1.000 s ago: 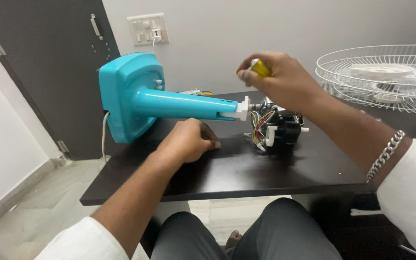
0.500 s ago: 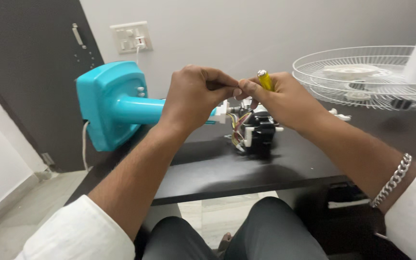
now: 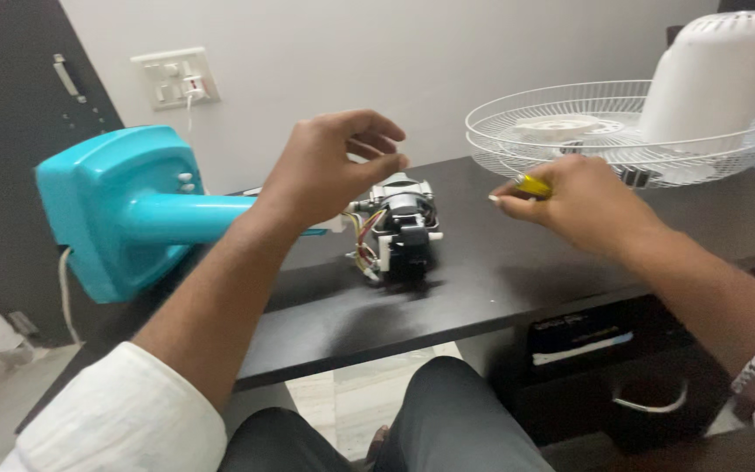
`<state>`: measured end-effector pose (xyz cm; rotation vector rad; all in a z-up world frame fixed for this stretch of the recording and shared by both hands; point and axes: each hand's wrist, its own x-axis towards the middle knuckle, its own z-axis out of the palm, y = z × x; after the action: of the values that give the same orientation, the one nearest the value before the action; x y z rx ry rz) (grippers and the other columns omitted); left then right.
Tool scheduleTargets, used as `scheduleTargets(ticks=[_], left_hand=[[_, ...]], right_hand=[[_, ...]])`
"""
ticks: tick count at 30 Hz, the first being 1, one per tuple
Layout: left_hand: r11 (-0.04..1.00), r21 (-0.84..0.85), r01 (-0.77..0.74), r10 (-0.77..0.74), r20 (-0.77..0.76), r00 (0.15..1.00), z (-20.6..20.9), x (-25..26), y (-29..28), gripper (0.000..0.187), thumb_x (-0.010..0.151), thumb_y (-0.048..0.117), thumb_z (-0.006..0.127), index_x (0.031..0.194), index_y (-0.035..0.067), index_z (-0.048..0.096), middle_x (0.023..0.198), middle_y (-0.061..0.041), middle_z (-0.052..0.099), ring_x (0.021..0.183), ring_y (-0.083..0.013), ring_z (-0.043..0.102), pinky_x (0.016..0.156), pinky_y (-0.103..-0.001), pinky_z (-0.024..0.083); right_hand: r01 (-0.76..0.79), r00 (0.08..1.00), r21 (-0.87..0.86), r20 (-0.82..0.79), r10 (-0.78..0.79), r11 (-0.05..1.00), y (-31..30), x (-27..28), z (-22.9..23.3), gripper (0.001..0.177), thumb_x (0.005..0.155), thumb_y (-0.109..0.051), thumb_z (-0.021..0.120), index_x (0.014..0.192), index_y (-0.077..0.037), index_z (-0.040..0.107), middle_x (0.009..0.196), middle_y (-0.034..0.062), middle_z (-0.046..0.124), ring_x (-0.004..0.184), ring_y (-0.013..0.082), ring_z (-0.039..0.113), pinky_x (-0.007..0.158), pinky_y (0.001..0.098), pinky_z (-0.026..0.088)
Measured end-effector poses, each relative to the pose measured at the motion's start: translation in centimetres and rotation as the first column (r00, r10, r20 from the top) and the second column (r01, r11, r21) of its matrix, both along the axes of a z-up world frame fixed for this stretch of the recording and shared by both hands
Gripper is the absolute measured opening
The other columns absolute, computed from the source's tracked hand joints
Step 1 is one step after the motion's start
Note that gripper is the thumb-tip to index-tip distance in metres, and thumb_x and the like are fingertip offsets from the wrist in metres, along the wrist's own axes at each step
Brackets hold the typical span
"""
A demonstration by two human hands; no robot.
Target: The person uses a screwdriver to remove screws from the back of a teal fan base and then from the black rear housing. They manipulate the fan components and place removed screws on the table.
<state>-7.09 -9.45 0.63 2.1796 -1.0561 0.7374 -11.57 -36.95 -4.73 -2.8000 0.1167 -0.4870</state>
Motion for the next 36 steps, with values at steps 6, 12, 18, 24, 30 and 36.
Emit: scheduleTargets(ticks=[6,12,18,24,30,36], left_hand=[[0.997,-0.044,-0.056,0.052,-0.073,0.996,-0.1,1.4,0.2,0.032,0.087,0.026,0.078,0.113,0.008,0.076,0.103,-0.009,0.081,0.098,-0.018,0.079,0.084,-0.031,0.063],[0.968,0.022,-0.25,0.251,-0.07,0.965,0.7,2.4,3.1,0.036,0.088,0.033,0.079,0.115,0.009,0.075,0.104,-0.009,0.079,0.1,-0.0199,0.076,0.082,-0.034,0.061],[0.93,0.055,-0.363,0.367,-0.111,0.924,0.3,2.2,6.4,0.039,0.087,0.034,0.077,0.116,0.01,0.075,0.106,-0.01,0.08,0.1,-0.0201,0.078,0.084,-0.036,0.061],[0.879,0.115,-0.462,0.474,-0.113,0.873,0.4,2.2,8.5,0.041,0.087,0.033,0.078,0.12,0.01,0.073,0.111,-0.011,0.077,0.104,-0.0226,0.074,0.087,-0.037,0.059],[0.884,0.118,-0.453,0.466,-0.128,0.876,0.2,2.1,9.7,0.039,0.087,0.031,0.076,0.12,0.009,0.073,0.111,-0.011,0.078,0.104,-0.0229,0.075,0.087,-0.036,0.059],[0.87,0.154,-0.468,0.486,-0.108,0.867,-0.5,1.6,10.0,0.04,0.084,0.037,0.078,0.116,0.012,0.076,0.108,-0.011,0.078,0.103,-0.0247,0.074,0.085,-0.039,0.058]], right_hand=[[0.046,0.995,0.07,0.085,-0.052,0.996,-5.7,0.4,-1.2,0.041,0.086,-0.047,0.073,0.117,-0.021,0.081,0.103,0.0105,0.08,0.09,0.0247,0.076,0.087,0.0447,0.059],[0.103,0.994,-0.081,0.028,-0.101,0.991,-6.3,0.9,-2.2,0.048,0.087,-0.049,0.074,0.126,-0.022,0.076,0.113,0.0094,0.079,0.096,0.0258,0.077,0.091,0.0434,0.06],[0.048,0.995,-0.119,-0.077,-0.057,0.992,-3.7,1.4,-3.3,0.05,0.085,-0.053,0.071,0.125,-0.024,0.075,0.113,0.0055,0.08,0.101,0.0238,0.076,0.094,0.0427,0.06],[-0.104,0.985,-0.134,-0.15,0.083,0.986,-3.7,3.8,-2.1,0.049,0.081,-0.044,0.074,0.126,-0.025,0.077,0.122,0.0043,0.079,0.11,0.0212,0.073,0.102,0.0438,0.055],[-0.161,0.978,0.332,-0.073,0.196,0.929,-3.2,4.4,-0.9,0.063,0.089,-0.038,0.069,0.145,-0.014,0.052,0.127,0.0142,0.076,0.111,0.029,0.073,0.094,0.0461,0.058],[-0.098,0.993,0.166,-0.052,0.108,0.981,-0.2,6.5,0.6,0.064,0.087,-0.035,0.073,0.143,-0.011,0.053,0.122,0.0155,0.078,0.108,0.027,0.075,0.088,0.0401,0.059]])
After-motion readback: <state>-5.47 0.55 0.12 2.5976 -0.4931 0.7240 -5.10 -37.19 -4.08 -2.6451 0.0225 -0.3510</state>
